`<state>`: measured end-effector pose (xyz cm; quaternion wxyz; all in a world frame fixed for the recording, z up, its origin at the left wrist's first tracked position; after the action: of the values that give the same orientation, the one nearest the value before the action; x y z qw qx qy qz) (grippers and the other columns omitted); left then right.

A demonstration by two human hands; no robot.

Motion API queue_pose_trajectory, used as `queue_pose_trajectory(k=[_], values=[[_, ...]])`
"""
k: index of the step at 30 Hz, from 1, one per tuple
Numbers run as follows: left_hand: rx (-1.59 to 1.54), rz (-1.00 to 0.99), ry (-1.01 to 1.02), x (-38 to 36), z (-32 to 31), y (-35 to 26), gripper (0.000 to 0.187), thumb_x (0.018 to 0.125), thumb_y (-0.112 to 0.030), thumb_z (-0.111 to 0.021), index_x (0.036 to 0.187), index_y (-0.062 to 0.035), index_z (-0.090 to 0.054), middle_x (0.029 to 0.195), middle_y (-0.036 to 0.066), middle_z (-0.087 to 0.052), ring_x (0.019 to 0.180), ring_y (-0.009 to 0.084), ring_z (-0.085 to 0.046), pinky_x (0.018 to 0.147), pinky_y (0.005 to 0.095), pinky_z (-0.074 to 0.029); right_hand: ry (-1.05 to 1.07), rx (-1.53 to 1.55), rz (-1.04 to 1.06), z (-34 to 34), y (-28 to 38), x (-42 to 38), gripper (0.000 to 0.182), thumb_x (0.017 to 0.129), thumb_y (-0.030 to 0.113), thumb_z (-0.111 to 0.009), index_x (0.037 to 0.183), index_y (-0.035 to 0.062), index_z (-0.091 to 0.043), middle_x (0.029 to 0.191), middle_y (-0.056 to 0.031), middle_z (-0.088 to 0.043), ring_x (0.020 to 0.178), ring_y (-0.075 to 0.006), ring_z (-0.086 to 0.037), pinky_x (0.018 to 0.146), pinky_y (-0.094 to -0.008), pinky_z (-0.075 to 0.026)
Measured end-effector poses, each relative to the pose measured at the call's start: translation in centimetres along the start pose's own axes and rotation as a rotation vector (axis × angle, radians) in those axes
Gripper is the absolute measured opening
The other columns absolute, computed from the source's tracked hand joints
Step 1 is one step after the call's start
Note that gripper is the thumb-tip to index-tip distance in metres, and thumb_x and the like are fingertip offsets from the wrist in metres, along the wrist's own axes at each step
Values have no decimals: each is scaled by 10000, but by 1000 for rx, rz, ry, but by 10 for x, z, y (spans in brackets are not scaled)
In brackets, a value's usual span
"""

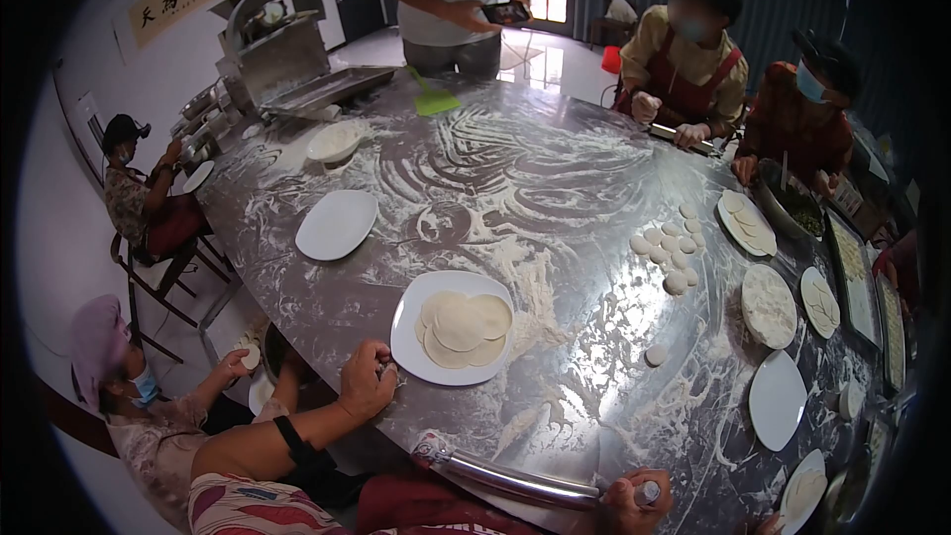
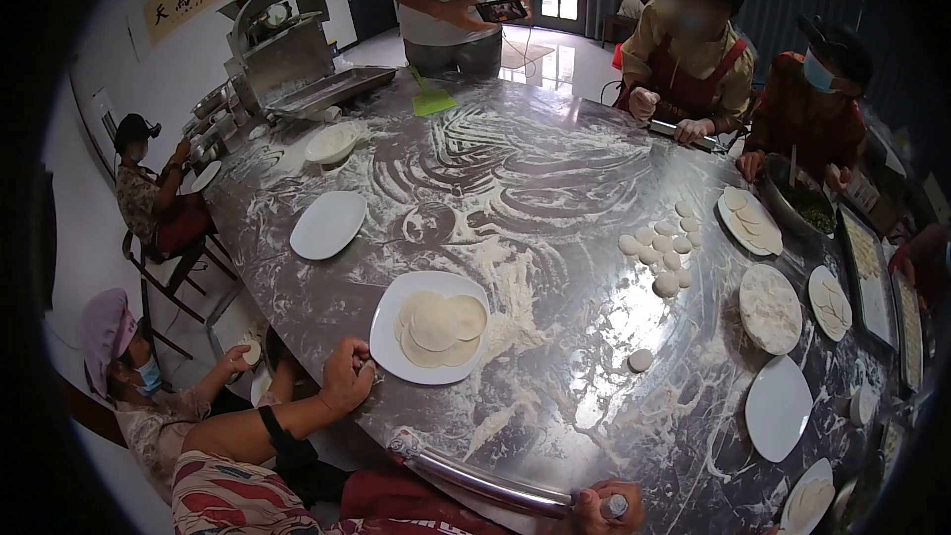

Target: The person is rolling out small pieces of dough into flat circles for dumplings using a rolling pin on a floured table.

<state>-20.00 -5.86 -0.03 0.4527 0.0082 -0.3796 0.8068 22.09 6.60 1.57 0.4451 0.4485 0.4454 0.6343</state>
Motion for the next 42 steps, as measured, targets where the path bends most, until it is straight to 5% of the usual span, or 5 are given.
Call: queue_pose_trajectory(k=[42], values=[[-2,24,-8,-1,0,1,248,729,-42,-623,945,-37,-502,796,112,-567,661,240,-566,610,339,-463,13,64,-8,-2,-3,3,111,823,20,-644,833,44,-537,674,-57,-558,535,-114,-535,486,-256,-453]])
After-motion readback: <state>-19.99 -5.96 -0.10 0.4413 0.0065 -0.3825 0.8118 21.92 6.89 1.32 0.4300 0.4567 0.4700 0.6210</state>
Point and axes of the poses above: each hand's wrist, its own x-axis towards the middle knuckle, its own z-axis out of the back of the hand, y = z × x, the point moved 6 cm from there along x, towards the middle knuckle
